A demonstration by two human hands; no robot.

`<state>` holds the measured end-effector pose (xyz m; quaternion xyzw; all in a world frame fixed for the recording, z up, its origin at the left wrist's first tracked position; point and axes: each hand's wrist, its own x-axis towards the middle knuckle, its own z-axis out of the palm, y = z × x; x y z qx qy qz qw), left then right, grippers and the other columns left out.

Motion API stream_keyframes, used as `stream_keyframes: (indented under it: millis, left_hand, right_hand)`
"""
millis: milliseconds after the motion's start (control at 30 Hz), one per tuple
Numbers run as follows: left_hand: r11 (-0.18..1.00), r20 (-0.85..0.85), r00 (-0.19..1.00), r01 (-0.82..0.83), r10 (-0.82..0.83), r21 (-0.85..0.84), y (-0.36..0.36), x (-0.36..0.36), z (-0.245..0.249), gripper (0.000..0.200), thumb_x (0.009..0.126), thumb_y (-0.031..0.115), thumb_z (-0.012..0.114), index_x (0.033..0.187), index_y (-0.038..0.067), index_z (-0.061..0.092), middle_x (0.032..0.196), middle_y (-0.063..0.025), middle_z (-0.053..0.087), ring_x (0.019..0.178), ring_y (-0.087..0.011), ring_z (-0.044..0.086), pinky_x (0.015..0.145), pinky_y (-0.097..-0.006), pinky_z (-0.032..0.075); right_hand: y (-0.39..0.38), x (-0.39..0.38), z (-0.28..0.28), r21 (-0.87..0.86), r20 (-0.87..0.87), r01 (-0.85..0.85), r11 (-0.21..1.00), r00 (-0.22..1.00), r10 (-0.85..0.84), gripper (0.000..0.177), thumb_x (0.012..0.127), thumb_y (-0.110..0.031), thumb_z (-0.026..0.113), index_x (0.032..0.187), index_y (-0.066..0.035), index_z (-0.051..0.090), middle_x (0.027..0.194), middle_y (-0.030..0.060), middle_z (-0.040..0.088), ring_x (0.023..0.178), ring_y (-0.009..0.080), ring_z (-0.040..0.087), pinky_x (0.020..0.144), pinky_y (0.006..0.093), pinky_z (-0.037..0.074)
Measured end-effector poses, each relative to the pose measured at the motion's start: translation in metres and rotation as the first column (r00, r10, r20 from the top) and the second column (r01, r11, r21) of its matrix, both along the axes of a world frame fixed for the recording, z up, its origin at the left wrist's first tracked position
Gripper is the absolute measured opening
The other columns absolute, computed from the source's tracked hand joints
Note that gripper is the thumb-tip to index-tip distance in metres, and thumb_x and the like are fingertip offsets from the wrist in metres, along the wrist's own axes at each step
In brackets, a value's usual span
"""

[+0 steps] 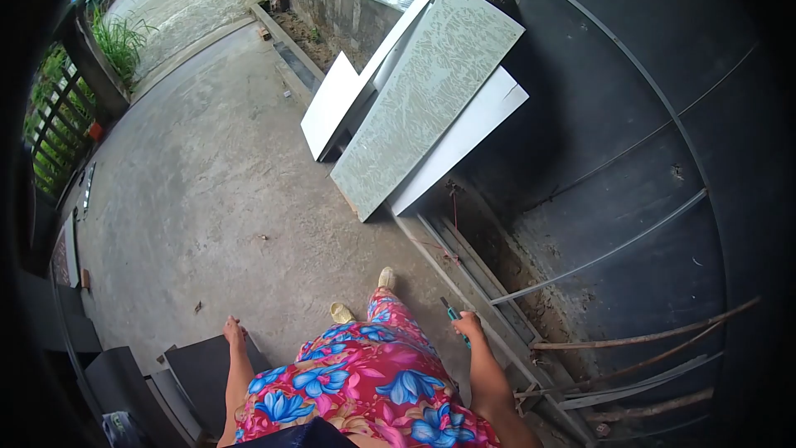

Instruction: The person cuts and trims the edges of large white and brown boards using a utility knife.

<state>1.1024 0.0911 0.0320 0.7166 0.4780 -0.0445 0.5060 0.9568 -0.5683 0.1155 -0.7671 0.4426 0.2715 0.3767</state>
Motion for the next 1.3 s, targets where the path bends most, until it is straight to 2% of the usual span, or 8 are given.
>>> stream_keyframes:
  millis: [167, 233, 367, 567, 700, 933, 1067, 1300]
  left_hand:
    - [0.959, -0.172, 0.968, 0.139, -0.184, -0.246, -0.07, 0.028, -0.021, 0.041, 0.091, 0.039, 0.042, 0.102, 0.001, 0.054, 0.066, -0.0156, 0.059, 0.051, -0.0241, 0.061, 0.036, -0.0289, 0.038]
    - [0.899, -0.231, 0.928, 0.183, -0.291, -0.397, -0.089, 0.024, -0.03, 0.043, 0.09, 0.037, 0.041, 0.111, 0.0, 0.05, 0.08, -0.0221, 0.063, 0.053, -0.0264, 0.062, 0.039, -0.0291, 0.042]
    - [0.82, -0.254, 0.837, 0.334, -0.485, -0.465, -0.114, 0.047, -0.028, 0.042, 0.089, 0.035, 0.042, 0.112, 0.0, 0.048, 0.083, -0.0225, 0.063, 0.058, -0.0264, 0.063, 0.044, -0.0327, 0.046]
    - [0.895, -0.339, 0.87, 0.217, -0.358, -0.389, -0.144, 0.128, -0.015, 0.032, 0.09, 0.028, 0.046, 0.109, 0.002, 0.047, 0.075, -0.0174, 0.063, 0.055, -0.0251, 0.062, 0.041, -0.031, 0.045]
    - [0.934, -0.274, 0.928, 0.157, -0.25, -0.321, -0.177, 0.197, -0.024, 0.032, 0.091, 0.026, 0.047, 0.111, 0.002, 0.048, 0.075, -0.014, 0.064, 0.055, -0.021, 0.062, 0.04, -0.0275, 0.043]
    - [0.922, -0.202, 0.927, 0.25, -0.316, -0.297, -0.245, 0.268, -0.004, 0.036, 0.091, 0.025, 0.049, 0.117, 0.0, 0.049, 0.076, -0.0122, 0.065, 0.055, -0.018, 0.063, 0.042, -0.0262, 0.044]
    - [0.931, -0.288, 0.909, 0.214, -0.301, -0.296, -0.253, 0.259, -0.001, 0.037, 0.091, 0.025, 0.048, 0.118, 0.0, 0.048, 0.077, -0.0127, 0.065, 0.056, -0.0187, 0.063, 0.043, -0.0263, 0.045]
    - [0.936, -0.43, 0.856, 0.153, -0.286, -0.318, -0.24, 0.22, -0.012, 0.038, 0.091, 0.024, 0.048, 0.12, 0.0, 0.046, 0.078, -0.0141, 0.065, 0.057, -0.0204, 0.064, 0.042, -0.028, 0.045]
  right_hand:
    - [-0.02, 0.059, 0.005, -0.242, 0.01, 0.153, 0.958, 0.988, -0.156, 0.047, 0.064, -0.02, 0.068, 0.103, 0.004, 0.06, 0.077, 0.0146, 0.066, 0.065, 0.0202, 0.065, 0.058, 0.0308, 0.05]
    - [-0.057, 0.087, -0.025, -0.364, 0.134, 0.167, 0.916, 0.983, -0.126, 0.033, 0.061, -0.019, 0.074, 0.08, 0.004, 0.06, 0.063, 0.0107, 0.062, 0.051, 0.0166, 0.06, 0.048, 0.0288, 0.046]
    - [-0.108, 0.194, 0.007, -0.182, 0.495, 0.507, 0.842, 0.788, -0.367, 0.026, 0.066, -0.023, 0.073, 0.073, -0.004, 0.057, 0.053, 0.0036, 0.052, 0.042, 0.0152, 0.05, 0.04, 0.0295, 0.039]
    - [-0.232, 0.397, 0.103, -0.371, 0.84, 0.509, 0.776, 0.54, 0.047, 0.025, 0.076, -0.032, 0.068, 0.078, -0.008, 0.06, 0.055, 0.0013, 0.05, 0.043, 0.011, 0.05, 0.041, 0.0269, 0.038]
    - [-0.254, 0.524, 0.25, -0.546, 0.815, 0.427, 0.72, 0.468, 0.341, 0.021, 0.078, -0.021, 0.066, 0.09, -0.005, 0.067, 0.081, 0.0095, 0.066, 0.079, 0.0256, 0.064, 0.072, 0.0361, 0.049]
    - [-0.331, 0.692, 0.315, -0.897, 0.392, 0.374, 0.236, 0.426, 0.815, 0.029, 0.078, -0.015, 0.061, 0.103, 0.0, 0.062, 0.103, 0.0203, 0.062, 0.091, 0.0364, 0.061, 0.078, 0.0421, 0.048]
    - [-0.321, 0.722, 0.334, -0.868, 0.397, 0.074, 0.491, 0.696, 0.598, 0.034, 0.076, -0.019, 0.058, 0.102, 0.002, 0.061, 0.091, 0.0247, 0.063, 0.091, 0.0391, 0.06, 0.078, 0.042, 0.047]
    - [-0.322, 0.735, 0.33, -0.826, 0.428, 0.091, 0.556, 0.744, 0.513, 0.035, 0.075, -0.023, 0.059, 0.102, -0.002, 0.062, 0.094, 0.0217, 0.064, 0.09, 0.0384, 0.06, 0.078, 0.0425, 0.046]
